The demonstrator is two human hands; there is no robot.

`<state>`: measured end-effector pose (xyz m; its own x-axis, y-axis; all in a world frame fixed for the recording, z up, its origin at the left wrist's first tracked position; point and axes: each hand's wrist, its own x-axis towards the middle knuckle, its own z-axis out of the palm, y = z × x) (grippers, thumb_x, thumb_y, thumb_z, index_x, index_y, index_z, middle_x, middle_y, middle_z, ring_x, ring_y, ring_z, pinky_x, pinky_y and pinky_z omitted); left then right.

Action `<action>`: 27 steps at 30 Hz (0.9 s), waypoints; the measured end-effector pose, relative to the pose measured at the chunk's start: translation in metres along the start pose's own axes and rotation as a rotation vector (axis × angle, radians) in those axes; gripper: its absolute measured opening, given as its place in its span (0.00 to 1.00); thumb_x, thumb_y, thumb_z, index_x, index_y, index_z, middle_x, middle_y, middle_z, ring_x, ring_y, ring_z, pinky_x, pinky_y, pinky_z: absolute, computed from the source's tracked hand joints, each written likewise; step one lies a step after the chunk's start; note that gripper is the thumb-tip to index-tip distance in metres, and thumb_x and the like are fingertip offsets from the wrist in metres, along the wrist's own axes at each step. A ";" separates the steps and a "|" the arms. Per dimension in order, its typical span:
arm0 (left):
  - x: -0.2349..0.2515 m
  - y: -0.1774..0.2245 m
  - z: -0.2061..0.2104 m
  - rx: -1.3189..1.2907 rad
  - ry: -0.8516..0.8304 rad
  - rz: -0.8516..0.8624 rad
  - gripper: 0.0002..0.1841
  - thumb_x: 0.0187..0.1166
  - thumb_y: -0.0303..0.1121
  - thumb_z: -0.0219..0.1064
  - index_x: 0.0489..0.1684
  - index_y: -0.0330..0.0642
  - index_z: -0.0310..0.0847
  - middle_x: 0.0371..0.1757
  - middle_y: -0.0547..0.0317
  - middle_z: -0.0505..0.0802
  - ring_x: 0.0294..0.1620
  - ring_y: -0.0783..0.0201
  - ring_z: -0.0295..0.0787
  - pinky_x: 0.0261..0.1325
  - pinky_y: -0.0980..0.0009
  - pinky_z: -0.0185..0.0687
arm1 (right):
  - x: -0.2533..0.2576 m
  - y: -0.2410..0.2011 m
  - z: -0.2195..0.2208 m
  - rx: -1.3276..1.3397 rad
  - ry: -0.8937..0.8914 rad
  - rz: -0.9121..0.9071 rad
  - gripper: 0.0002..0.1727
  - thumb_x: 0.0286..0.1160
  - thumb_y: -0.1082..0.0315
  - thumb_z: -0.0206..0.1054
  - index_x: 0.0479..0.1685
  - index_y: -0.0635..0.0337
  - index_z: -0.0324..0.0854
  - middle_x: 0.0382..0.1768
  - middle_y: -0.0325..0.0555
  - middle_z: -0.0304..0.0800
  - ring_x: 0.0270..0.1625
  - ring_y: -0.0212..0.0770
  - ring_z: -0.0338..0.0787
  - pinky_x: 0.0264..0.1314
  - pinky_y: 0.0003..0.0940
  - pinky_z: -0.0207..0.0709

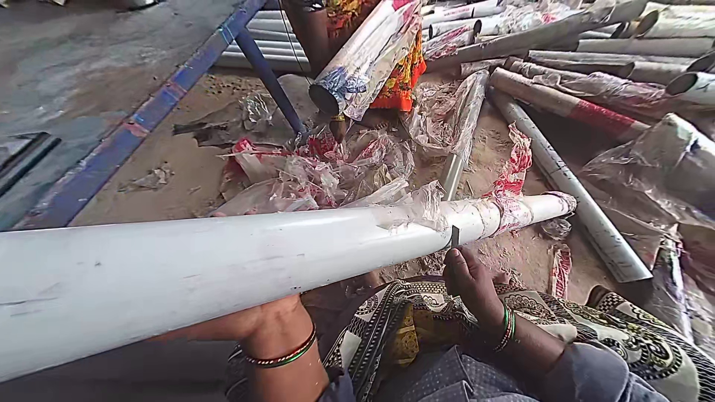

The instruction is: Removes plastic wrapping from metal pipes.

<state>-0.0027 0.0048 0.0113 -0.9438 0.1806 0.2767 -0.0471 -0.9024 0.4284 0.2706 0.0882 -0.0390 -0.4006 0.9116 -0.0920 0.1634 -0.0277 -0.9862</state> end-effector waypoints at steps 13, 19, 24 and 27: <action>-0.005 0.002 0.012 -0.049 0.042 -0.013 0.48 0.80 0.73 0.29 0.72 0.34 0.66 0.61 0.45 0.88 0.66 0.51 0.85 0.67 0.47 0.81 | -0.002 -0.007 0.005 0.071 0.063 0.001 0.17 0.93 0.65 0.38 0.38 0.59 0.71 0.11 0.24 0.67 0.12 0.19 0.69 0.18 0.17 0.67; -0.006 0.003 0.017 -0.120 0.025 -0.033 0.46 0.80 0.73 0.25 0.68 0.40 0.69 0.57 0.49 0.89 0.62 0.53 0.87 0.64 0.48 0.84 | 0.002 -0.007 -0.006 0.088 0.142 -0.027 0.18 0.93 0.65 0.36 0.39 0.58 0.71 0.10 0.24 0.69 0.12 0.20 0.71 0.18 0.16 0.69; -0.009 0.007 0.023 -0.096 0.041 -0.022 0.44 0.78 0.75 0.27 0.64 0.45 0.73 0.52 0.54 0.90 0.59 0.58 0.88 0.60 0.51 0.86 | -0.001 -0.009 0.012 0.062 0.116 -0.020 0.19 0.93 0.65 0.35 0.37 0.58 0.69 0.10 0.26 0.68 0.11 0.21 0.70 0.17 0.18 0.69; -0.008 0.007 0.022 -0.121 0.067 -0.023 0.47 0.76 0.77 0.23 0.67 0.49 0.71 0.55 0.55 0.89 0.61 0.57 0.87 0.61 0.50 0.85 | -0.002 -0.012 0.006 0.073 0.103 -0.042 0.18 0.92 0.66 0.35 0.36 0.56 0.69 0.09 0.25 0.69 0.10 0.20 0.69 0.15 0.16 0.67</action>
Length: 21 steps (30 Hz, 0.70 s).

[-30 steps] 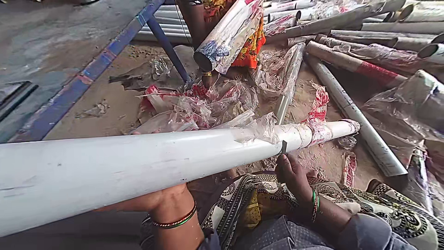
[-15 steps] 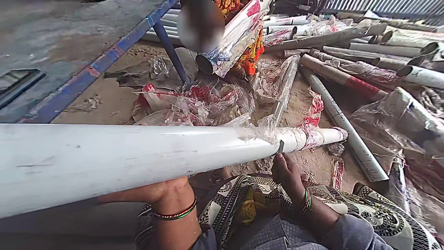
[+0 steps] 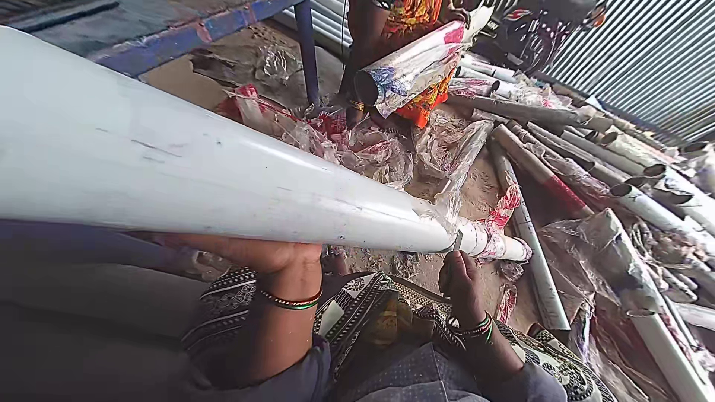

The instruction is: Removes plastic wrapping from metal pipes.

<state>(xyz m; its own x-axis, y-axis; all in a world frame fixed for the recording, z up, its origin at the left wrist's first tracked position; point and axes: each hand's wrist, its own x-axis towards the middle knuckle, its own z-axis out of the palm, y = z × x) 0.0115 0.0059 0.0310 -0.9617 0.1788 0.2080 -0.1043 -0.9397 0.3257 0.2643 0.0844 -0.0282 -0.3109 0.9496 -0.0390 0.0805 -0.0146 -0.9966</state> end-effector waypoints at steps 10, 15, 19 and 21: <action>-0.002 0.000 -0.001 -0.138 -0.057 -0.041 0.49 0.76 0.75 0.16 0.71 0.47 0.69 0.61 0.54 0.87 0.67 0.57 0.83 0.68 0.50 0.81 | -0.005 -0.004 0.012 -0.026 0.058 -0.004 0.20 0.94 0.66 0.35 0.36 0.58 0.69 0.09 0.26 0.69 0.10 0.21 0.71 0.16 0.16 0.70; -0.004 0.001 0.000 -0.074 -0.031 0.000 0.47 0.77 0.75 0.17 0.71 0.50 0.68 0.61 0.57 0.87 0.67 0.59 0.84 0.68 0.51 0.82 | -0.005 -0.008 0.003 -0.025 0.113 0.035 0.20 0.95 0.65 0.34 0.37 0.58 0.70 0.09 0.27 0.69 0.10 0.21 0.70 0.16 0.15 0.67; -0.006 0.002 0.002 -0.111 -0.060 -0.004 0.44 0.81 0.71 0.18 0.69 0.49 0.70 0.58 0.57 0.88 0.65 0.60 0.85 0.67 0.53 0.82 | -0.008 -0.005 0.018 -0.057 0.136 0.031 0.20 0.95 0.65 0.35 0.37 0.60 0.70 0.10 0.28 0.70 0.11 0.22 0.71 0.16 0.18 0.71; -0.005 0.002 0.002 -0.165 -0.043 -0.011 0.42 0.83 0.70 0.23 0.67 0.45 0.70 0.56 0.53 0.88 0.64 0.57 0.85 0.67 0.50 0.82 | -0.009 -0.008 0.021 -0.056 0.133 0.025 0.20 0.95 0.65 0.35 0.36 0.60 0.70 0.10 0.28 0.69 0.10 0.22 0.71 0.15 0.18 0.69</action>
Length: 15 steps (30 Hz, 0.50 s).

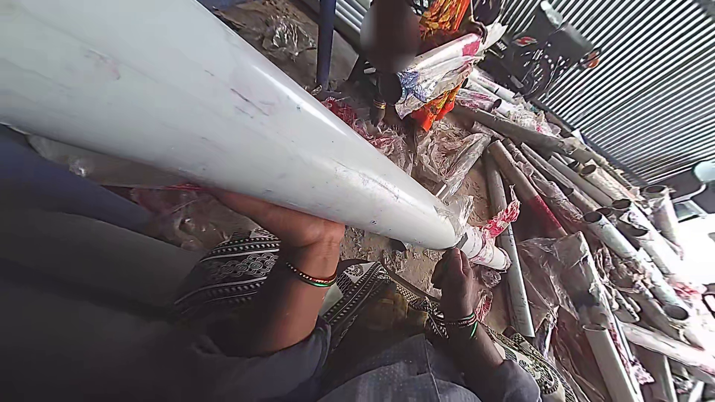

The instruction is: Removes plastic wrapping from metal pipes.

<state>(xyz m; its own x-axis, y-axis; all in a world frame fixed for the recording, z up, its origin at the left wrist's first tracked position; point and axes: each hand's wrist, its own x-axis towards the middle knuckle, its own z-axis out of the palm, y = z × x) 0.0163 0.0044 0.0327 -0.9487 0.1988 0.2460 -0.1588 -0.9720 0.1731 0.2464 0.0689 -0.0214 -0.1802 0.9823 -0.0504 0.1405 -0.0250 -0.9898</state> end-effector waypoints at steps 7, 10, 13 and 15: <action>-0.002 0.003 0.004 0.043 0.007 0.010 0.43 0.81 0.71 0.21 0.67 0.48 0.69 0.56 0.56 0.87 0.64 0.60 0.85 0.66 0.53 0.83 | 0.006 0.002 -0.016 -0.005 0.024 0.002 0.21 0.96 0.65 0.34 0.37 0.60 0.70 0.09 0.28 0.70 0.10 0.21 0.71 0.16 0.16 0.68; -0.001 0.003 0.006 0.029 0.023 0.015 0.40 0.84 0.68 0.23 0.66 0.46 0.69 0.54 0.55 0.87 0.61 0.59 0.85 0.64 0.52 0.83 | 0.001 0.005 -0.008 -0.033 0.016 0.013 0.21 0.95 0.65 0.34 0.37 0.60 0.70 0.10 0.27 0.70 0.11 0.21 0.71 0.16 0.17 0.70; -0.002 0.003 0.008 -0.023 0.021 -0.012 0.39 0.85 0.67 0.26 0.64 0.44 0.70 0.53 0.54 0.87 0.60 0.59 0.86 0.64 0.52 0.84 | -0.006 0.000 0.004 -0.025 0.011 -0.026 0.20 0.94 0.66 0.35 0.35 0.58 0.70 0.09 0.26 0.70 0.11 0.21 0.72 0.17 0.17 0.71; -0.002 0.003 0.009 -0.015 0.031 -0.011 0.39 0.84 0.68 0.26 0.65 0.45 0.69 0.53 0.54 0.87 0.61 0.59 0.85 0.64 0.52 0.83 | -0.006 -0.004 0.001 -0.006 -0.021 -0.034 0.20 0.94 0.66 0.34 0.35 0.58 0.70 0.09 0.26 0.71 0.11 0.21 0.72 0.16 0.16 0.71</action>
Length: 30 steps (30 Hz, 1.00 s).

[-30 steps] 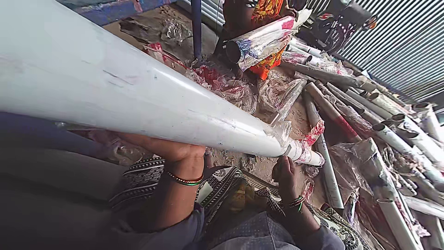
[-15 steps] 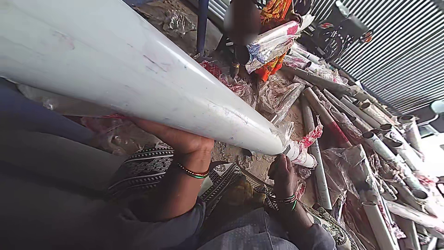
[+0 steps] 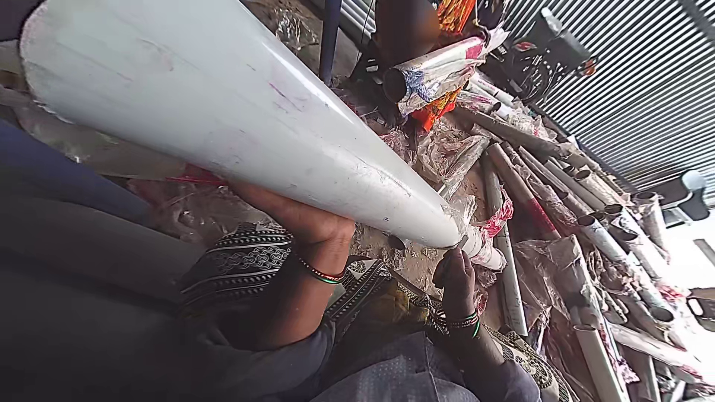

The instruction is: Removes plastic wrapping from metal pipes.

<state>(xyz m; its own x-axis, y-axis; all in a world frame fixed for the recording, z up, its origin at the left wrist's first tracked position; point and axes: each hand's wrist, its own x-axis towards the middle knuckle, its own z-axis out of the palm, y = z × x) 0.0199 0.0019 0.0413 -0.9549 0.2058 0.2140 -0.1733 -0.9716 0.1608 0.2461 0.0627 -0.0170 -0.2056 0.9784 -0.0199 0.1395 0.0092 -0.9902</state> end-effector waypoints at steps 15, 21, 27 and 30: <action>0.001 0.001 -0.004 -0.025 0.005 -0.007 0.41 0.83 0.69 0.24 0.66 0.45 0.70 0.54 0.53 0.87 0.61 0.58 0.85 0.65 0.51 0.83 | -0.004 0.003 -0.012 0.013 -0.055 -0.043 0.21 0.93 0.66 0.33 0.36 0.56 0.71 0.10 0.25 0.73 0.12 0.20 0.75 0.17 0.15 0.72; -0.001 -0.001 -0.006 -0.049 -0.014 -0.021 0.43 0.81 0.72 0.25 0.64 0.44 0.71 0.53 0.53 0.88 0.60 0.58 0.86 0.64 0.52 0.84 | -0.002 0.008 -0.009 0.000 -0.011 0.013 0.20 0.94 0.66 0.33 0.36 0.58 0.69 0.10 0.27 0.72 0.12 0.22 0.75 0.18 0.17 0.73; 0.001 0.000 -0.005 -0.028 -0.022 -0.019 0.42 0.81 0.71 0.25 0.64 0.45 0.71 0.53 0.54 0.88 0.61 0.59 0.86 0.64 0.52 0.83 | -0.004 0.005 -0.011 0.024 -0.067 -0.030 0.20 0.93 0.66 0.34 0.36 0.57 0.70 0.10 0.26 0.73 0.12 0.20 0.74 0.17 0.16 0.72; 0.000 -0.001 -0.007 -0.026 -0.016 -0.023 0.42 0.80 0.73 0.30 0.63 0.45 0.72 0.52 0.55 0.88 0.60 0.60 0.86 0.63 0.53 0.84 | 0.001 0.009 -0.023 -0.012 -0.026 -0.037 0.20 0.93 0.66 0.33 0.36 0.57 0.69 0.09 0.26 0.72 0.11 0.21 0.74 0.18 0.16 0.72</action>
<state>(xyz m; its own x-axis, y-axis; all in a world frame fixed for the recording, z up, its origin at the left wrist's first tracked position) 0.0184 0.0019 0.0348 -0.9468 0.2298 0.2255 -0.2016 -0.9693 0.1410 0.2696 0.0685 -0.0227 -0.2361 0.9716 0.0127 0.1431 0.0477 -0.9886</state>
